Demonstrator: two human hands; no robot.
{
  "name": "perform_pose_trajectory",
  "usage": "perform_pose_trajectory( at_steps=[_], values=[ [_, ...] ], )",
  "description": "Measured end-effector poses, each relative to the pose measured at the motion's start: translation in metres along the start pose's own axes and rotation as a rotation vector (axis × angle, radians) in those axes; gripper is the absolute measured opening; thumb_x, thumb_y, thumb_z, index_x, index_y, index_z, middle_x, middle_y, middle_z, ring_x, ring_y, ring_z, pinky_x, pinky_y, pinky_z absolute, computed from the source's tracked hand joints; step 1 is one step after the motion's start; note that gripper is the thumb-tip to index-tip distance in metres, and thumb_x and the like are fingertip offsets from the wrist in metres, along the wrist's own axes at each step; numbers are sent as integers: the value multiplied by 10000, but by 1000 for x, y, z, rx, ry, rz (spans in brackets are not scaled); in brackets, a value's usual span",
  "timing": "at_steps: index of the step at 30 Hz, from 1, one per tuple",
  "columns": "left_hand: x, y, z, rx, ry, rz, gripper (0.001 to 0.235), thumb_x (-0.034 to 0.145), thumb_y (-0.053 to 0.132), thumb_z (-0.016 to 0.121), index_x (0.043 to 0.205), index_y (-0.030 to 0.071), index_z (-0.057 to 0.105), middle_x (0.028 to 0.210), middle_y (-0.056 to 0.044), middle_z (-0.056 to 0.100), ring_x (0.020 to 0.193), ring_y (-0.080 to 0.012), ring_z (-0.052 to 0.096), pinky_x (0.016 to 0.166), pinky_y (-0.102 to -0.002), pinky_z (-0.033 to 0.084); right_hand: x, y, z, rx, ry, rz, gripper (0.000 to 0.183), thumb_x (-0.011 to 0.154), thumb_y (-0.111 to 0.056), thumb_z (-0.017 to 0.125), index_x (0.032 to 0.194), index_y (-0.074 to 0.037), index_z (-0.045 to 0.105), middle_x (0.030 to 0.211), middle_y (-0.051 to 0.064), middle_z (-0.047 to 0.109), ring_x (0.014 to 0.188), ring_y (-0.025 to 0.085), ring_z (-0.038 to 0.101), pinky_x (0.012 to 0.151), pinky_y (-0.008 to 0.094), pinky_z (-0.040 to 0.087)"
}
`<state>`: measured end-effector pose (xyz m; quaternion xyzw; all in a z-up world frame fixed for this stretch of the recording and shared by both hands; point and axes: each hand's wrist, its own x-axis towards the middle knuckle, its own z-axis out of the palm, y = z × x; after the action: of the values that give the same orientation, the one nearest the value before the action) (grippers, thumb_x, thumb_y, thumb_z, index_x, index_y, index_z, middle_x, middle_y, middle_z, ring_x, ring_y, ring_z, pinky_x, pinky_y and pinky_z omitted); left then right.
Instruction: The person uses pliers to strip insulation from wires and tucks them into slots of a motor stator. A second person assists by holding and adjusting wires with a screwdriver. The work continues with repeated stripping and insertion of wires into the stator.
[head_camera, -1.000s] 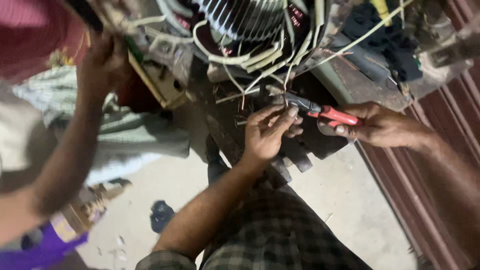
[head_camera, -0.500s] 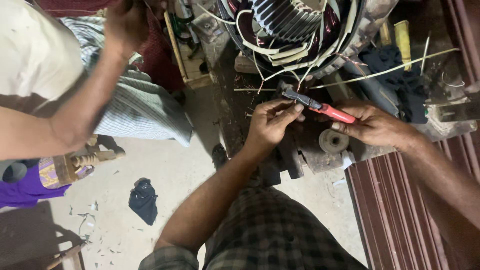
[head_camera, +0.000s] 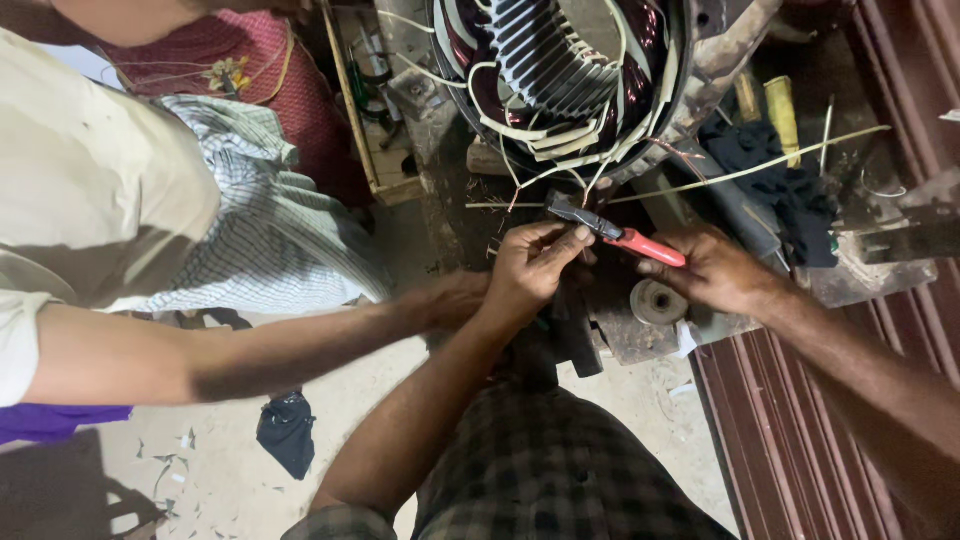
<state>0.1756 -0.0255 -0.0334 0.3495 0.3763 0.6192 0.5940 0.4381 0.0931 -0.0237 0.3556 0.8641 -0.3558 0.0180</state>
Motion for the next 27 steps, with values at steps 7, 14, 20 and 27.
perform_pose_trajectory(
  at_steps=[7,14,20,27],
  values=[
    [6,1,2,13,-27,5,194,992,170,715,997,-23,738,816,-45,722,720,-114,670,628,-279,568,4,26,27,-44,196,-53,218,981,-250,646,937,-49,716,678,67,694,344,110,592,350,288,453],
    [-12,14,-7,1071,153,550,115,923,152,738,1002,75,771,892,-113,740,759,-297,716,634,-386,554,-31,26,41,-167,245,-112,227,965,-252,672,998,-45,758,762,90,715,414,110,573,383,268,454],
    [-3,19,-6,1227,294,428,144,844,200,795,904,76,756,870,-126,729,770,-357,704,659,-443,547,-78,16,62,298,371,-78,292,1005,-257,632,1150,-22,727,1089,80,749,938,144,690,816,313,574],
    [-6,23,29,355,11,98,227,981,240,729,1080,36,734,872,-125,719,711,-208,667,579,-332,501,-109,3,85,648,577,243,315,988,-295,683,1175,-53,758,927,11,728,857,121,632,782,295,529]
  ],
)
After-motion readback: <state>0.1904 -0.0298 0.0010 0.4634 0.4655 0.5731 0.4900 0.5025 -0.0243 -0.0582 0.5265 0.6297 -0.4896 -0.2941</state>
